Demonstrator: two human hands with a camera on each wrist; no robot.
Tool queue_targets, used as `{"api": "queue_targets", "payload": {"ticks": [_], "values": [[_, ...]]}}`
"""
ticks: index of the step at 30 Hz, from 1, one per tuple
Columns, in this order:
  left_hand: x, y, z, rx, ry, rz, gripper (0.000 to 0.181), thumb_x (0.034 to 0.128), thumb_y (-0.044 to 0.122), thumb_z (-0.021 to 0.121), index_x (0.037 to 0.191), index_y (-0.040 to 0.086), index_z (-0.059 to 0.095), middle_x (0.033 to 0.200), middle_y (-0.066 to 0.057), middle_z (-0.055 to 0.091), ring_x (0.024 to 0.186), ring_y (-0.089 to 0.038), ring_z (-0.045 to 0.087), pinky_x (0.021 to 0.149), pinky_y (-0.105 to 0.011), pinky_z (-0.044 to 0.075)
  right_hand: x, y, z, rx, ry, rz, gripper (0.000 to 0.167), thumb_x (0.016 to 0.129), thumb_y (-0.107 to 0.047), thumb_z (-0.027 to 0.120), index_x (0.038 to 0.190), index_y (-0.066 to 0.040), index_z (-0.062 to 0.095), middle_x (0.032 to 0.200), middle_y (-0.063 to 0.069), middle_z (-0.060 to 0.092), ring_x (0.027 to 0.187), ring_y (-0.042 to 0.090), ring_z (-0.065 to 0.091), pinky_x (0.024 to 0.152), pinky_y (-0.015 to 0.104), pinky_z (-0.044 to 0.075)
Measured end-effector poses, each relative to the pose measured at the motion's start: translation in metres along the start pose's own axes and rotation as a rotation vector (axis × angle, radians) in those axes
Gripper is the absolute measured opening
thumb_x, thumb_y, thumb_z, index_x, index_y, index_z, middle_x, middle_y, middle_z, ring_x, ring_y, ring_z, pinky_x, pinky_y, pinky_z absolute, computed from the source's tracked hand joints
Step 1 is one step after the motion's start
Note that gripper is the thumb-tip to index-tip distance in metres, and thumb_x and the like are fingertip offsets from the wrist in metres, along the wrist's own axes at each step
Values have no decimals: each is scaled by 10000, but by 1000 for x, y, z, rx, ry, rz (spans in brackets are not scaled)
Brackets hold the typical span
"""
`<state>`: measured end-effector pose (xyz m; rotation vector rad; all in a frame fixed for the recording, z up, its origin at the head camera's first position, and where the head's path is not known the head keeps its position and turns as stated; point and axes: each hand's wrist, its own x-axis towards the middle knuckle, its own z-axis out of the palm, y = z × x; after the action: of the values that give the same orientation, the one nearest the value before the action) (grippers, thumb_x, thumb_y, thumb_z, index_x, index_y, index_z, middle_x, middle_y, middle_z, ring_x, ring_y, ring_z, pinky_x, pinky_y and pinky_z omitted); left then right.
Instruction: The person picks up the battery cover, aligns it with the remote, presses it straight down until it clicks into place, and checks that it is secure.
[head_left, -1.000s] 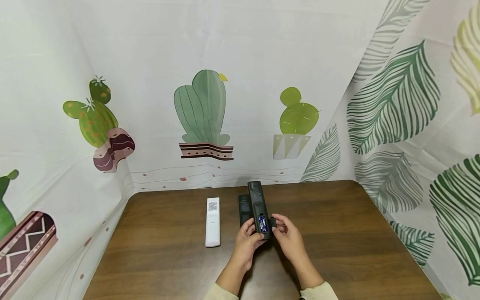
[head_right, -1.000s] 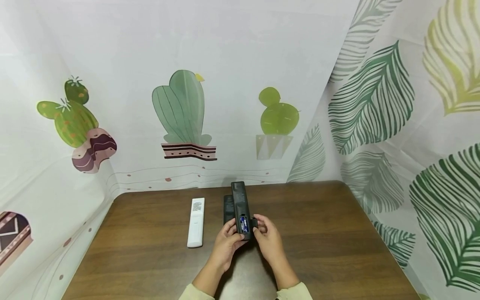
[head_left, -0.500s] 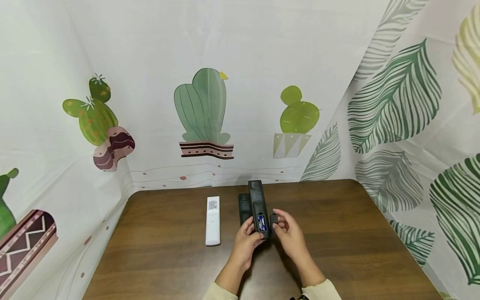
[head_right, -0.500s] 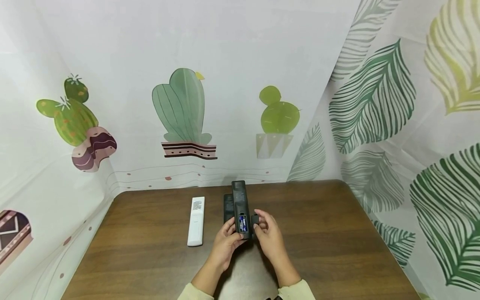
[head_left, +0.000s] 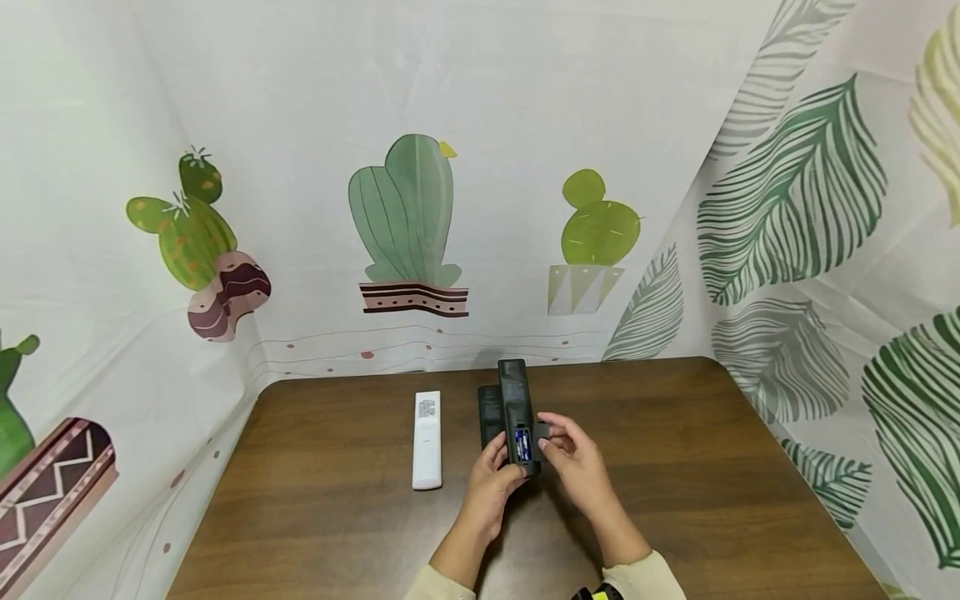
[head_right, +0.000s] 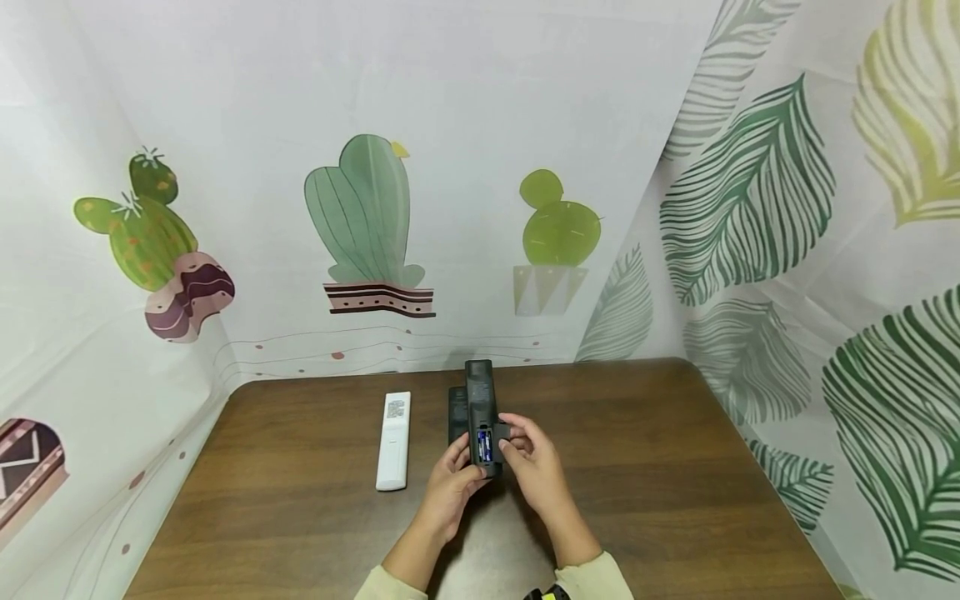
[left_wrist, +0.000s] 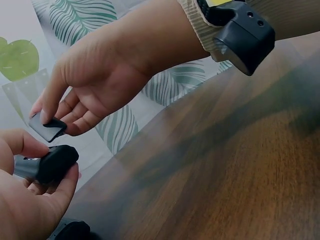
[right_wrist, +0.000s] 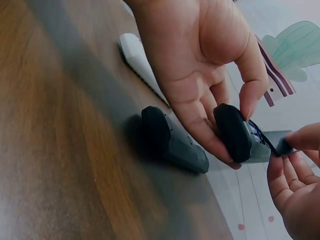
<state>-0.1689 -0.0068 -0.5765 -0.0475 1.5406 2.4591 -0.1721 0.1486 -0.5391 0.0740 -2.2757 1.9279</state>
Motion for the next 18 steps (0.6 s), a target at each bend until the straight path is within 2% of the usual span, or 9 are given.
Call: {"api": "queue_targets", "payload": {"ticks": [9,18], "values": [[0,0,-1,-6,-11,0,848,768,-54,586,1558,-26,278,1456,-226,502,1039,-158,641,879,-260,539,2,1,5,44,-45,-29,299,936,-30,664,1234,-58,673,1030,182,629,899,113,623,809,197,499],[-1,0,-2,-1,-18,-5,848,776,-49,588,1565,-12,279,1488,-228,476,1065,-168,633,892,-258,539,4,1,10,60,-53,-7,283,932,-24,667,1213,-55,682,1020,182,646,899,118,621,811,202,488]]}}
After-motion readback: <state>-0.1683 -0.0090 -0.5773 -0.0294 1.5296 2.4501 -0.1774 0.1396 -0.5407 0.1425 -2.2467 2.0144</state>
